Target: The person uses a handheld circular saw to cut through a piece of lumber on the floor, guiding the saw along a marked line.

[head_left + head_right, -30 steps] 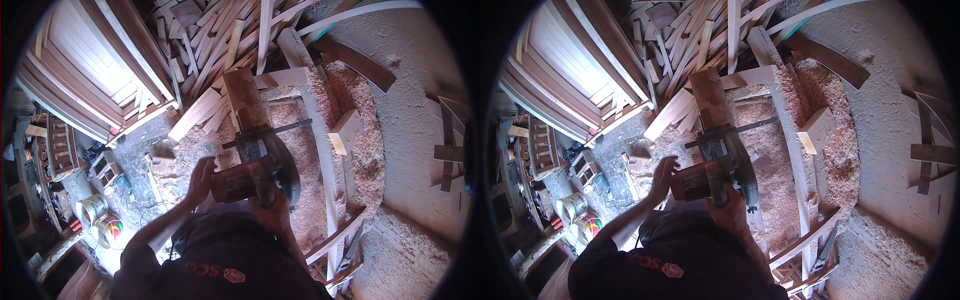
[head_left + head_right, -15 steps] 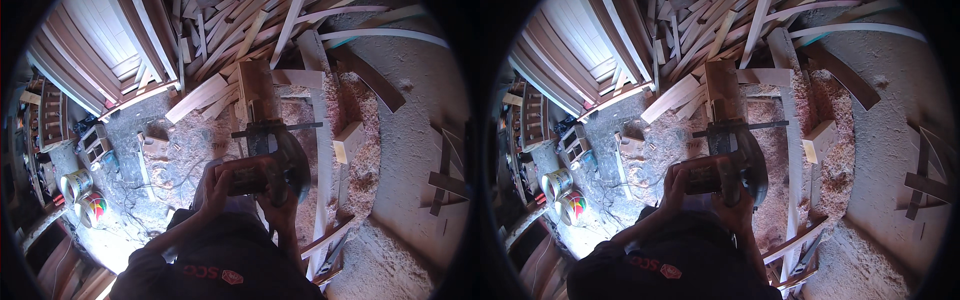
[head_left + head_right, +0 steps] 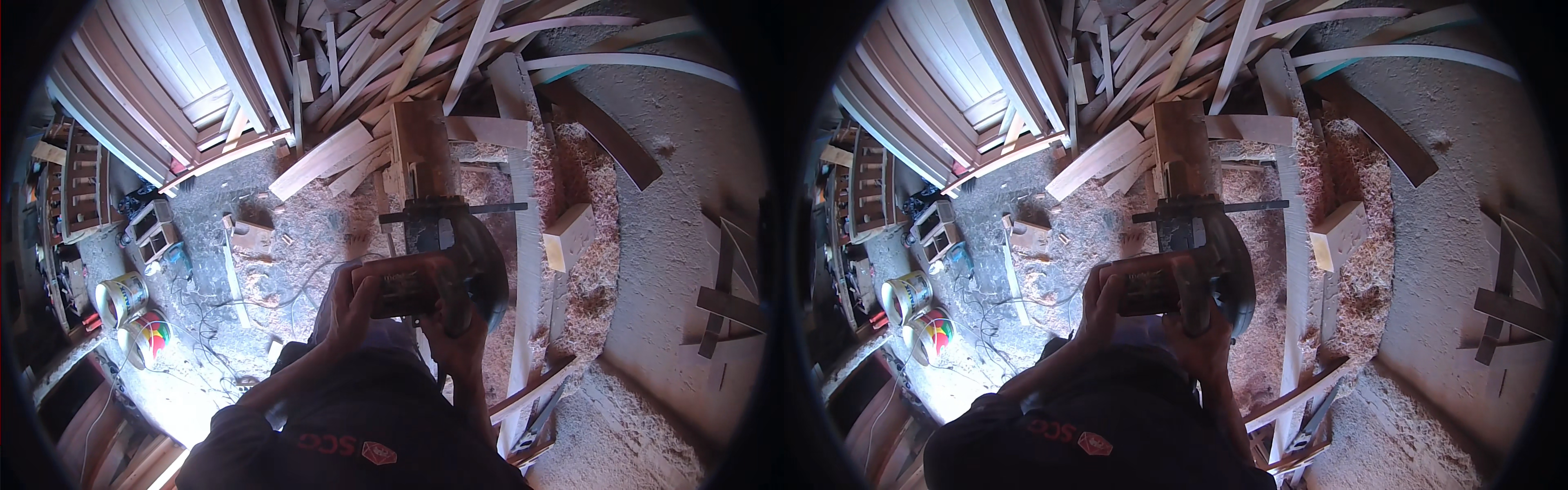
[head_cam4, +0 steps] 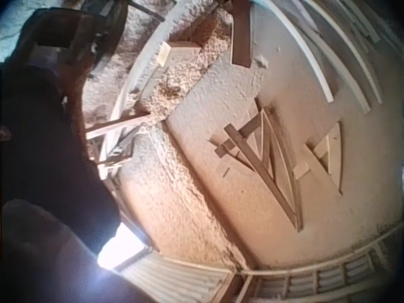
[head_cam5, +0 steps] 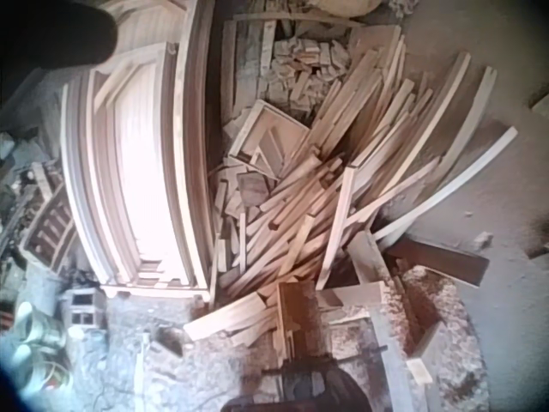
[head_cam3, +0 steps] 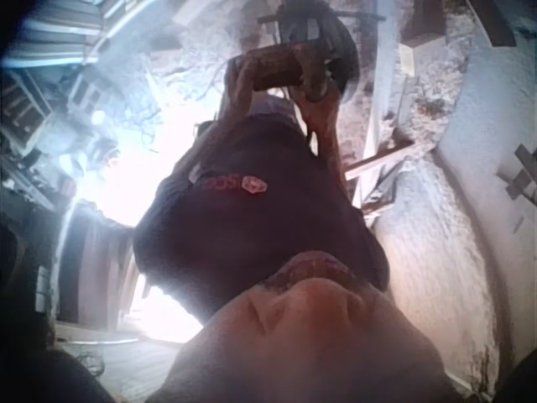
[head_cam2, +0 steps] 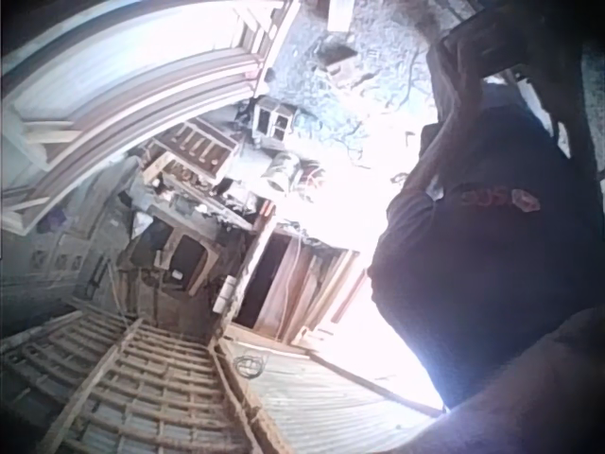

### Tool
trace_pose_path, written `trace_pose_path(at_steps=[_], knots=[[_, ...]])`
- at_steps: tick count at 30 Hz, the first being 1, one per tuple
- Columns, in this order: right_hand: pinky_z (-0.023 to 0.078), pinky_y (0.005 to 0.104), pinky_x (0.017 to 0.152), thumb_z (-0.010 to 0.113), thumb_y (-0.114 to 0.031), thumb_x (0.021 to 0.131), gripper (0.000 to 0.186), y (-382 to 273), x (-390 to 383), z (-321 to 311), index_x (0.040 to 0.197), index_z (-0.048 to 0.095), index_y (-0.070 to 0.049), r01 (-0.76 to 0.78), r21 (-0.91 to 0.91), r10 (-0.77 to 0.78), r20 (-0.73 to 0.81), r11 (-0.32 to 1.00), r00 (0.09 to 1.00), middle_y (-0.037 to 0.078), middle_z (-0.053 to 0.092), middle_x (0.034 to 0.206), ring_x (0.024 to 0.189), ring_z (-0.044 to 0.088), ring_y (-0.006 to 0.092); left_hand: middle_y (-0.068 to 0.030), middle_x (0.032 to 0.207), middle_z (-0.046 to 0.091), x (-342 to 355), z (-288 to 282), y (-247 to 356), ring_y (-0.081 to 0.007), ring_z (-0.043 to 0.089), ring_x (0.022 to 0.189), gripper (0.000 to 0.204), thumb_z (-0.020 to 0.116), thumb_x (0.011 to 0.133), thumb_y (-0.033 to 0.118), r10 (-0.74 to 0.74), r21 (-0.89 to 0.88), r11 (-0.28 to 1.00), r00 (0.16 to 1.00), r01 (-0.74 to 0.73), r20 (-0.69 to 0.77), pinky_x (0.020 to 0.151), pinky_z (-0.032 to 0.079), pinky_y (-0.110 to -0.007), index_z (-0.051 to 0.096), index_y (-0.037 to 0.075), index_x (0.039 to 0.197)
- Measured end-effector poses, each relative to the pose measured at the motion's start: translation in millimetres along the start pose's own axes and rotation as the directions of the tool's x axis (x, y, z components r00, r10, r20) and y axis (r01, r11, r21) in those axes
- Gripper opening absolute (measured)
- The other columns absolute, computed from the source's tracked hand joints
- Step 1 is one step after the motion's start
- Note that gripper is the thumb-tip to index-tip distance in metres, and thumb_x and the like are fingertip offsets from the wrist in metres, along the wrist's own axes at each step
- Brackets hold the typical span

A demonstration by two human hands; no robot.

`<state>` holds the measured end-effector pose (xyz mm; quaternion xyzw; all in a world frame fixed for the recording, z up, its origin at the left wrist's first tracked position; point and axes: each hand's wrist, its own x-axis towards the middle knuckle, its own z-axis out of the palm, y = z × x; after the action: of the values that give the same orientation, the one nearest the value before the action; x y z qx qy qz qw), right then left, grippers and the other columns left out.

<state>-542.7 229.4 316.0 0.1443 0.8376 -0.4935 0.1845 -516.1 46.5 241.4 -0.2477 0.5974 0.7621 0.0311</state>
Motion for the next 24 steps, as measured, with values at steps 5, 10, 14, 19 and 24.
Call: trace_pose_path(at_steps=[5, 10, 14, 19, 24], knots=[[0.054, 0.0284, 0.065, 0.083, -0.006, 0.076, 0.032, -4, 1, 0, 0.102, 0.065, -0.003, 0.043, 0.001, -0.043, -0.011, 0.999, 0.999, 0.002, 0.066, 0.082, 0.073, 0.065, 0.0102, -0.0035, 0.1, 0.063, -1, 0, 3, -0.0077, 0.056, 0.089, 0.029, 0.057, 0.105, 0.028, -0.042, -0.011, 0.999, 0.999, 0.042, 0.008, 0.076, 0.049, -0.027, 0.057, 0.003, 0.118], [0.055, 0.0287, 0.067, 0.083, -0.005, 0.075, 0.032, -13, 3, -5, 0.101, 0.065, -0.003, 0.033, -0.005, -0.033, 0.003, 0.999, 0.999, 0.002, 0.066, 0.083, 0.075, 0.066, 0.0105, -0.0018, 0.1, 0.058, -4, 5, 8, -0.0073, 0.05, 0.088, 0.03, 0.047, 0.109, 0.03, -0.074, 0.021, 0.997, 0.997, 0.074, 0.021, 0.079, 0.045, -0.027, 0.058, 0.004, 0.118], [0.055, 0.029, 0.068, 0.082, -0.004, 0.075, 0.032, -12, 6, -5, 0.102, 0.064, -0.003, 0.03, 0.025, -0.031, 0.027, 0.999, 0.999, 0.003, 0.066, 0.084, 0.077, 0.066, 0.0105, -0.0024, 0.1, 0.06, -1, 6, 14, -0.0077, 0.053, 0.088, 0.029, 0.051, 0.107, 0.03, -0.046, 0.001, 0.999, 0.999, 0.046, 0.023, 0.077, 0.046, -0.027, 0.058, 0.004, 0.118], [0.055, 0.0292, 0.067, 0.082, -0.004, 0.076, 0.033, -14, 6, -6, 0.103, 0.064, -0.002, 0.021, 0.033, -0.023, 0.033, 0.999, 0.999, 0.002, 0.066, 0.083, 0.074, 0.065, 0.0106, -0.0045, 0.1, 0.063, -2, 5, 12, -0.0092, 0.058, 0.09, 0.029, 0.057, 0.105, 0.029, -0.057, -0.018, 0.998, 0.998, 0.057, -0.002, 0.076, 0.049, -0.028, 0.058, 0.003, 0.118], [0.055, 0.0288, 0.067, 0.082, -0.006, 0.077, 0.032, -19, 10, -9, 0.103, 0.065, -0.002, 0.031, 0.064, -0.034, 0.049, 0.997, 0.998, 0.003, 0.066, 0.082, 0.073, 0.066, 0.0105, -0.0058, 0.103, 0.064, -1, 8, 11, -0.0101, 0.059, 0.092, 0.029, 0.057, 0.105, 0.029, -0.082, -0.075, 0.994, 0.997, 0.081, -0.005, 0.078, 0.05, -0.029, 0.057, 0.003, 0.117]])
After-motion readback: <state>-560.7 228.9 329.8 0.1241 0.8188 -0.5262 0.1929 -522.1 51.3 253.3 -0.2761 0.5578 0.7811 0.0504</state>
